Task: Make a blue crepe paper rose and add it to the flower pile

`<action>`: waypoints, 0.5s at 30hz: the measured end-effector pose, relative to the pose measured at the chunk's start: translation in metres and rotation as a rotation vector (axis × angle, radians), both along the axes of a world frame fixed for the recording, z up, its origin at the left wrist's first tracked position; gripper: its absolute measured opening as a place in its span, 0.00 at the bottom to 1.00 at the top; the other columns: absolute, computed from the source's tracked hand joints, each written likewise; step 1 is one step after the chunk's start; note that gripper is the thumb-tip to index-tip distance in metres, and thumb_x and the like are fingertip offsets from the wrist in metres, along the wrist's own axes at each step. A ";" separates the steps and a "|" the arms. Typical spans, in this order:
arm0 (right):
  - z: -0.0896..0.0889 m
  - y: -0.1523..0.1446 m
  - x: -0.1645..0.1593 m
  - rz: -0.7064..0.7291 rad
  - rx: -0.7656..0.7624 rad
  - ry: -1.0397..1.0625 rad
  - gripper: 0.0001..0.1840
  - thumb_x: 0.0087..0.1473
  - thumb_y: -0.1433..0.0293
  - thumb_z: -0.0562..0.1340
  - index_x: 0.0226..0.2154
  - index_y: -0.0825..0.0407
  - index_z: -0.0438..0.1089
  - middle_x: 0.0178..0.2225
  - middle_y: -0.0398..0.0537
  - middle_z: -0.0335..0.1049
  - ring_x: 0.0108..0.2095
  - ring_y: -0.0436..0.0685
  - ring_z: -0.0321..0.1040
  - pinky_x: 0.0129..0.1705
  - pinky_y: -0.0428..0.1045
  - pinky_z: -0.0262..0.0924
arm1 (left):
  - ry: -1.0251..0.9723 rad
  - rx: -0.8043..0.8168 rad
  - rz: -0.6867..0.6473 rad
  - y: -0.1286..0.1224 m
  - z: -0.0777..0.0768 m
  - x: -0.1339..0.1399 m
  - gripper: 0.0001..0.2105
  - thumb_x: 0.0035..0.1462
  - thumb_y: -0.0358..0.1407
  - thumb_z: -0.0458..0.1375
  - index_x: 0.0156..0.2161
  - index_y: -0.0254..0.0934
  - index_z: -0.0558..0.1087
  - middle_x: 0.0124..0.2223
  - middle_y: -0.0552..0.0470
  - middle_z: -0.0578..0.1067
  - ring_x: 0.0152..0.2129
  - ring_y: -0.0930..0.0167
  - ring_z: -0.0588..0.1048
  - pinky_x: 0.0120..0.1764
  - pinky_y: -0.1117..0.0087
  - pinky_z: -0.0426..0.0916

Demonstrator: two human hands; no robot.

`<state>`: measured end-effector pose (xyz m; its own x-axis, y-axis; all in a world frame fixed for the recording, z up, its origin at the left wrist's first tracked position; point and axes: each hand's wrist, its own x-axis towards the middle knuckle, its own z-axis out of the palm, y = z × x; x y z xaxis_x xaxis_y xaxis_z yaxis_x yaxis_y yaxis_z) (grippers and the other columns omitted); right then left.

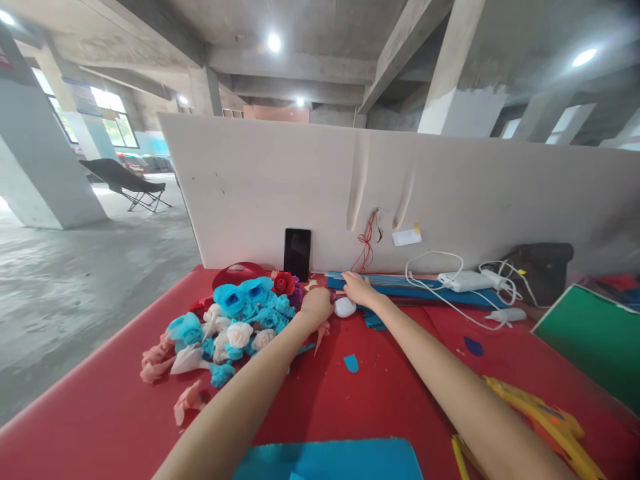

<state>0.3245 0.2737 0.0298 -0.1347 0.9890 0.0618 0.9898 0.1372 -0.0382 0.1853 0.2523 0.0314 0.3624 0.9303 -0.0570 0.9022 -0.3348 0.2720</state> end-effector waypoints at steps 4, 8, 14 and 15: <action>0.005 0.013 0.011 0.047 0.004 -0.031 0.16 0.61 0.65 0.57 0.50 0.54 0.63 0.50 0.53 0.61 0.47 0.58 0.64 0.47 0.57 0.63 | 0.034 0.001 -0.006 0.002 0.002 -0.002 0.13 0.60 0.37 0.54 0.48 0.35 0.68 0.49 0.45 0.71 0.42 0.66 0.73 0.43 0.59 0.70; 0.007 0.024 0.028 0.080 -0.050 -0.061 0.17 0.60 0.65 0.58 0.50 0.55 0.63 0.50 0.53 0.62 0.46 0.58 0.64 0.47 0.57 0.63 | 0.062 0.015 -0.025 0.003 0.001 -0.002 0.13 0.60 0.37 0.54 0.49 0.34 0.68 0.49 0.45 0.71 0.42 0.66 0.72 0.44 0.58 0.70; 0.008 0.031 0.067 0.063 -0.147 -0.110 0.17 0.60 0.64 0.58 0.49 0.55 0.63 0.49 0.52 0.63 0.45 0.57 0.65 0.45 0.56 0.64 | 0.089 0.028 -0.051 0.008 -0.001 -0.002 0.13 0.60 0.37 0.54 0.49 0.34 0.68 0.49 0.45 0.71 0.42 0.66 0.73 0.43 0.58 0.70; 0.008 0.031 0.072 0.067 -0.156 -0.119 0.16 0.60 0.64 0.58 0.49 0.55 0.64 0.48 0.52 0.63 0.45 0.57 0.65 0.45 0.56 0.64 | 0.090 0.030 -0.058 0.009 -0.002 -0.003 0.13 0.60 0.37 0.54 0.49 0.34 0.68 0.49 0.45 0.71 0.42 0.66 0.73 0.43 0.58 0.70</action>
<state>0.3968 0.3049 0.0376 -0.1974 0.9740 -0.1116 0.9775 0.2042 0.0529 0.1821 0.2613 0.0298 0.4099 0.9099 -0.0641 0.9015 -0.3935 0.1802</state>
